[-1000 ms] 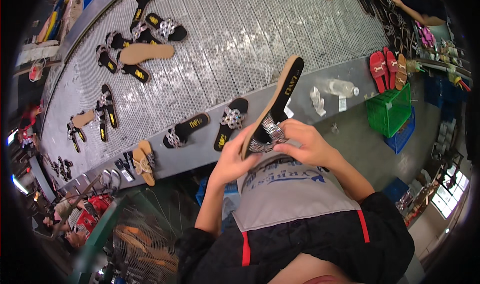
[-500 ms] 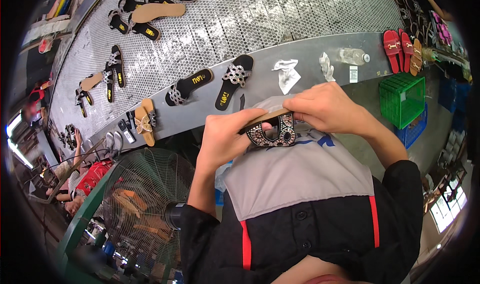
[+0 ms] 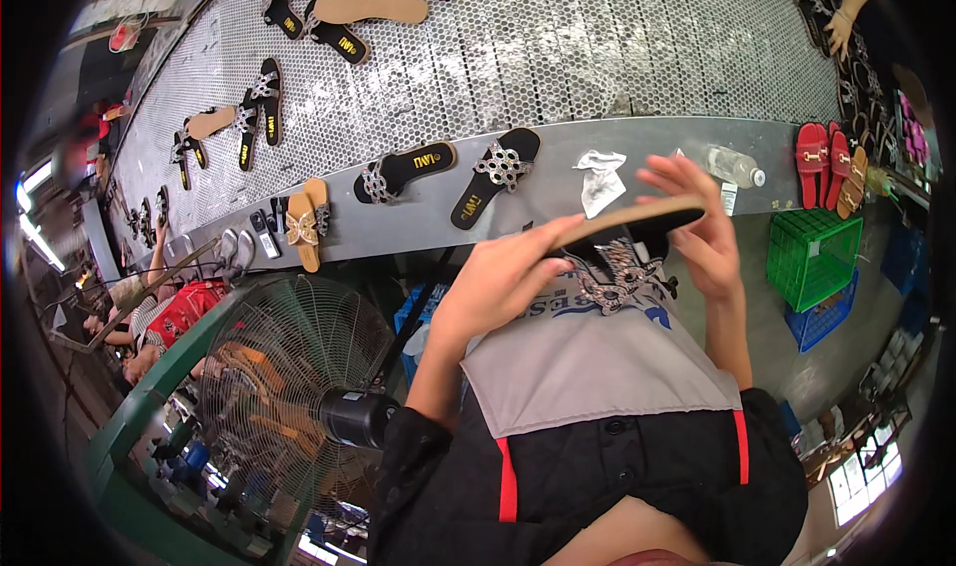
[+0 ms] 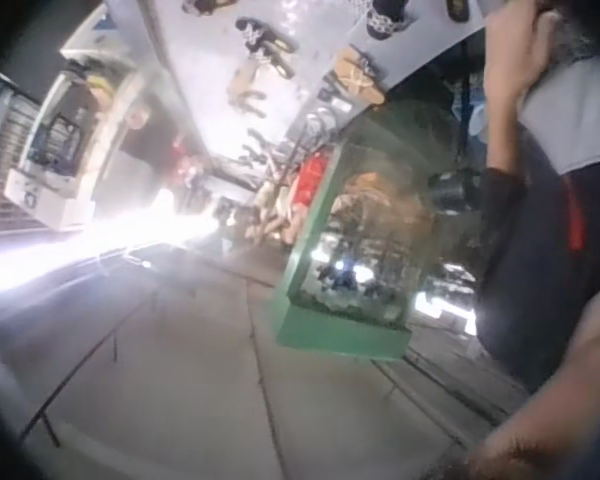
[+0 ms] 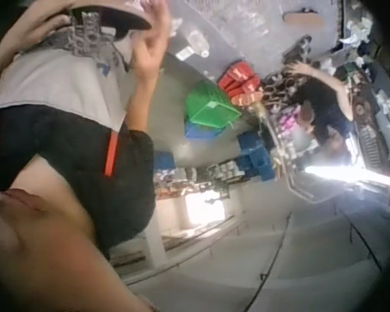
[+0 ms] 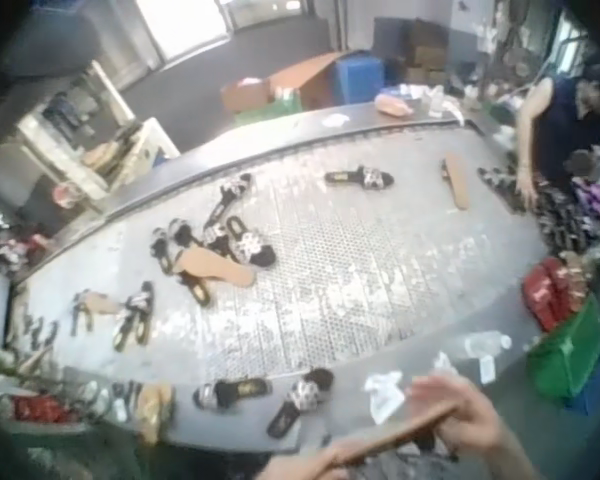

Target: Cleaning and inspecting manufactured sandals at an assembly line using a cleaning fluid and cloth.

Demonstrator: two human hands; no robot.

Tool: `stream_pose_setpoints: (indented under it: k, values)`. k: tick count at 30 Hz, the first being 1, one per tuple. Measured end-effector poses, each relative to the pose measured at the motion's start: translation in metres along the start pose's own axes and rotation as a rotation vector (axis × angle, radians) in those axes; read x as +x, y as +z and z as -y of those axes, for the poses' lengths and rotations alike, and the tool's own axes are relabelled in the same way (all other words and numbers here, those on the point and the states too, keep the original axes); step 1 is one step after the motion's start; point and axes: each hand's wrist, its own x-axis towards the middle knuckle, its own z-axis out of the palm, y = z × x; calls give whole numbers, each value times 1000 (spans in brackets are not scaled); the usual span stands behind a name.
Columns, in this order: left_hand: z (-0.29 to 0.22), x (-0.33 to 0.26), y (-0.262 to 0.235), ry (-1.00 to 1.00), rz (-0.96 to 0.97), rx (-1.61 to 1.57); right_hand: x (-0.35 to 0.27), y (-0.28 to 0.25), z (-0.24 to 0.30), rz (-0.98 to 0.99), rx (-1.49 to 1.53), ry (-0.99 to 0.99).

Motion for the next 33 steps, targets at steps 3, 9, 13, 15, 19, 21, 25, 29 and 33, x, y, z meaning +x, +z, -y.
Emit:
stream_pose_setpoints:
  k: [3, 9, 13, 15, 19, 21, 25, 29, 33]
  values:
    - [9, 12, 9, -54, 189, 52, 7, -21, 33, 399, -651, -13]
    - [28, 40, 23, -51, 181, 80, 47, -33, 30, 475, -744, 138]
    - [45, 80, 17, -32, 204, 91, 95, -35, 12, 599, -776, 53]
    - [64, 94, 22, 6, 7, 247, 149, -58, -4, 737, -845, 15]
    - [126, 68, 16, -269, -205, 420, 282, -109, -16, 329, -1129, -127]
    - [172, 38, 17, -428, -191, 528, 341, -138, -54, -25, -1498, -534]
    - [222, 38, 24, -449, -198, 492, 405, -234, -167, 4, -1946, -452]
    - [243, 59, 30, -457, -174, 669, 365, -134, -141, 26, -1881, -267]
    - [246, 68, 4, -547, -236, 503, 246, -62, -144, 162, -1163, 10]
